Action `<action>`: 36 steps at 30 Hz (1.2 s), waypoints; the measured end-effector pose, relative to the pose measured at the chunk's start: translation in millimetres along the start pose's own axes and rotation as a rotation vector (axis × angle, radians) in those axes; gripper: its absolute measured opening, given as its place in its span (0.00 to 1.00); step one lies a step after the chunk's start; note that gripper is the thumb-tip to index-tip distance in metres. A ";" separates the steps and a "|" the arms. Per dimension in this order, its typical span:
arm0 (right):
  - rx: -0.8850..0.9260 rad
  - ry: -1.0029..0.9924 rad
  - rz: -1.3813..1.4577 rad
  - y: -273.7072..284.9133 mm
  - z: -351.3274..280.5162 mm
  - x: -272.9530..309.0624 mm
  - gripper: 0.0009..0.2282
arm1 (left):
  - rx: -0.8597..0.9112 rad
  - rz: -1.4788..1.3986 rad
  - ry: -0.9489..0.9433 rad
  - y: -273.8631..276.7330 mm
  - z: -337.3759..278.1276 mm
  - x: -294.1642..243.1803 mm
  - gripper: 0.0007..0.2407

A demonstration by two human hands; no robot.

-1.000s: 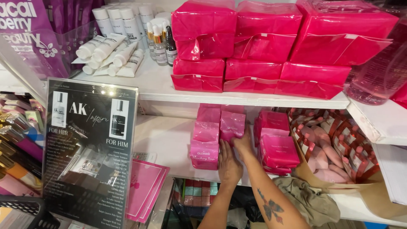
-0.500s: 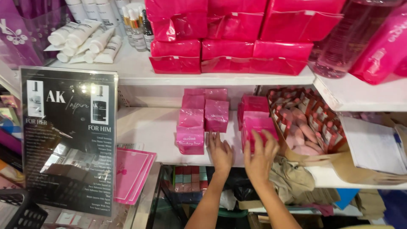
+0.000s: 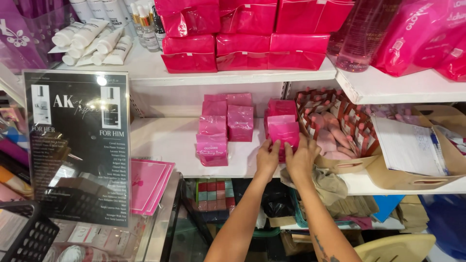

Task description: The person wipes the surface of pink soap packages with a cloth and places them back on the shelf. They handle multiple packages one at a time, wiping each before stacking them in neat piles.

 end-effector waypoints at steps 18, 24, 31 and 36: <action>0.023 0.208 0.302 3.1 -71.2 85.7 0.15 | -0.158 -0.018 -0.410 125.0 -22.9 17.6 0.14; 0.259 0.147 0.515 -28.9 -84.2 85.4 0.15 | -0.322 0.188 -0.562 145.3 -41.0 12.8 0.14; 0.215 0.306 0.529 -62.1 -92.7 80.6 0.19 | -0.348 0.247 -0.532 138.2 -31.9 7.6 0.16; 0.287 0.359 0.419 -73.4 -77.4 96.0 0.24 | -0.350 0.286 -0.555 128.3 -43.5 0.3 0.19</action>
Point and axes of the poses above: each hand's wrist, its own z-axis towards the middle knuckle, its own y-axis out of the back of the hand, x = y × z, the point moved 8 cm from there along z, towards the middle knuckle, and after that the axes turned 15 degrees about -z, right-handed, at the moved point
